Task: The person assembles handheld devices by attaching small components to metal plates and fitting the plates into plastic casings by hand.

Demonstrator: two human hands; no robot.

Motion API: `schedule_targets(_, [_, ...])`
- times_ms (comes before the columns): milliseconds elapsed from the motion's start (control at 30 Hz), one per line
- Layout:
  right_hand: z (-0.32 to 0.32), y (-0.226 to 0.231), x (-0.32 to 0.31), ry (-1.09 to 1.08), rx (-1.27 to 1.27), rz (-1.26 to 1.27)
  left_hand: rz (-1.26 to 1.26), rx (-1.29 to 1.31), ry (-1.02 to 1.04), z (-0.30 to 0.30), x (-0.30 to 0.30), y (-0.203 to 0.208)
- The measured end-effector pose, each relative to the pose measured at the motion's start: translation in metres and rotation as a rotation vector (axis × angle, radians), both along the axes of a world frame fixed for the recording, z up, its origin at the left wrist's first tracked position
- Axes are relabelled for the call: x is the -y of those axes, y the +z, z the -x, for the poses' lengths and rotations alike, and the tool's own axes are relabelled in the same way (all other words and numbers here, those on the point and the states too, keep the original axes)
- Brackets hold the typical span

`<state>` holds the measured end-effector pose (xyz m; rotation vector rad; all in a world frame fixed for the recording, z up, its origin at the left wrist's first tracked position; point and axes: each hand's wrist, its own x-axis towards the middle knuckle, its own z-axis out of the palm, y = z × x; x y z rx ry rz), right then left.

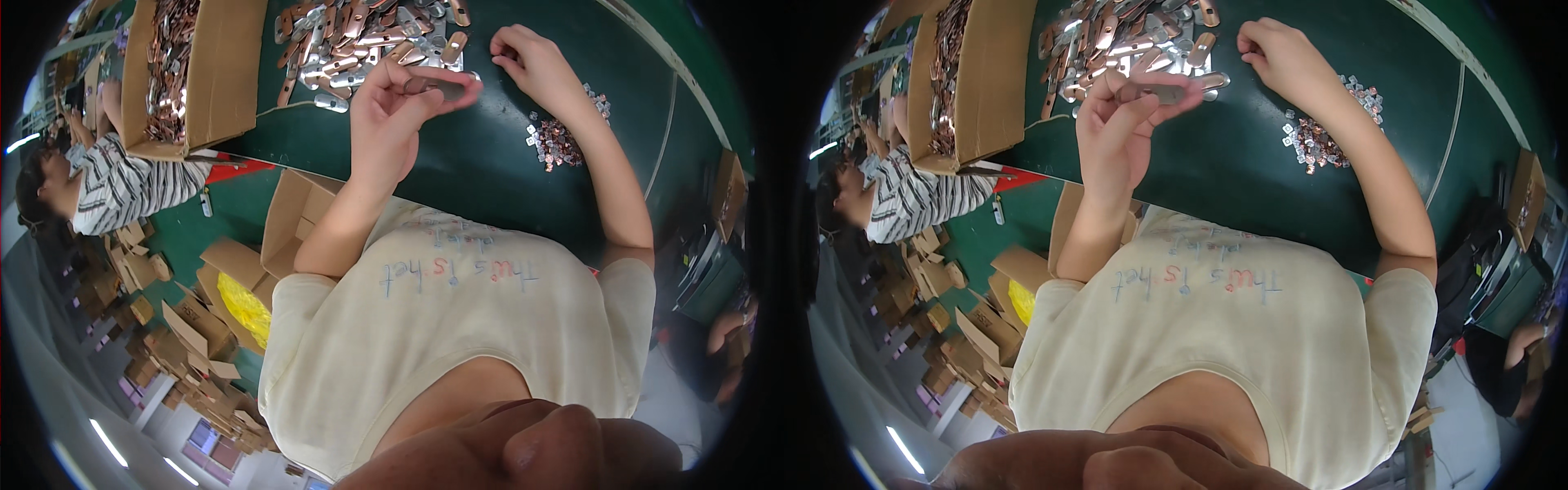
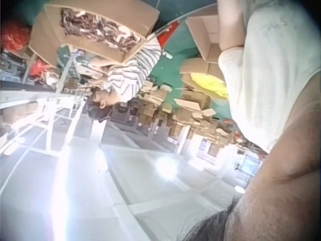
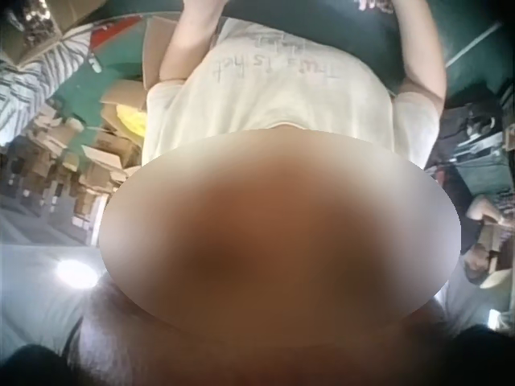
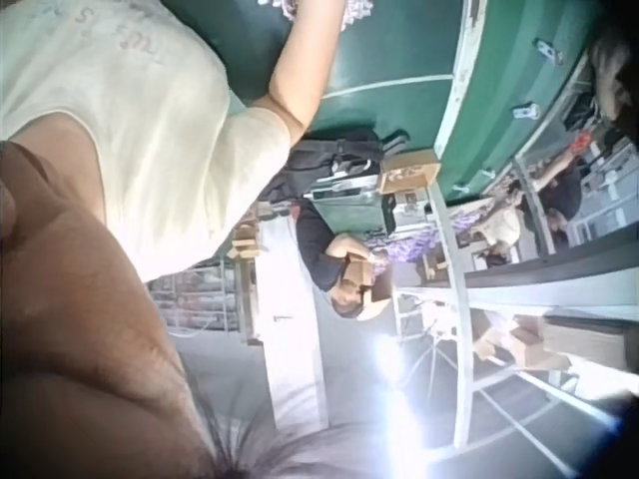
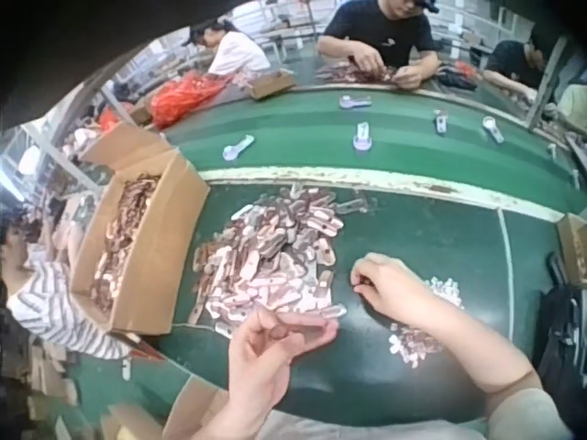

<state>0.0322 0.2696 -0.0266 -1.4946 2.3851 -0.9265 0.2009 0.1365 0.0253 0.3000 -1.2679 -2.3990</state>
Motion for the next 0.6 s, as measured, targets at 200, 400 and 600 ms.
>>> schedule_targets(200, [-0.017, 0.047, -0.018, -0.132, 0.833, 0.303, 0.147, 0.153, -0.05, 0.001, 0.0, -0.004])
schedule_targets(400, [-0.05, 0.079, -0.026, -0.157, 0.915, 0.396, 0.395, 0.242, 0.004, 0.007, -0.016, 0.01])
schedule_targets(600, [-0.051, 0.071, -0.029, -0.097, 0.597, 0.423, 0.66, 0.196, 0.096, 0.01, -0.022, 0.009])
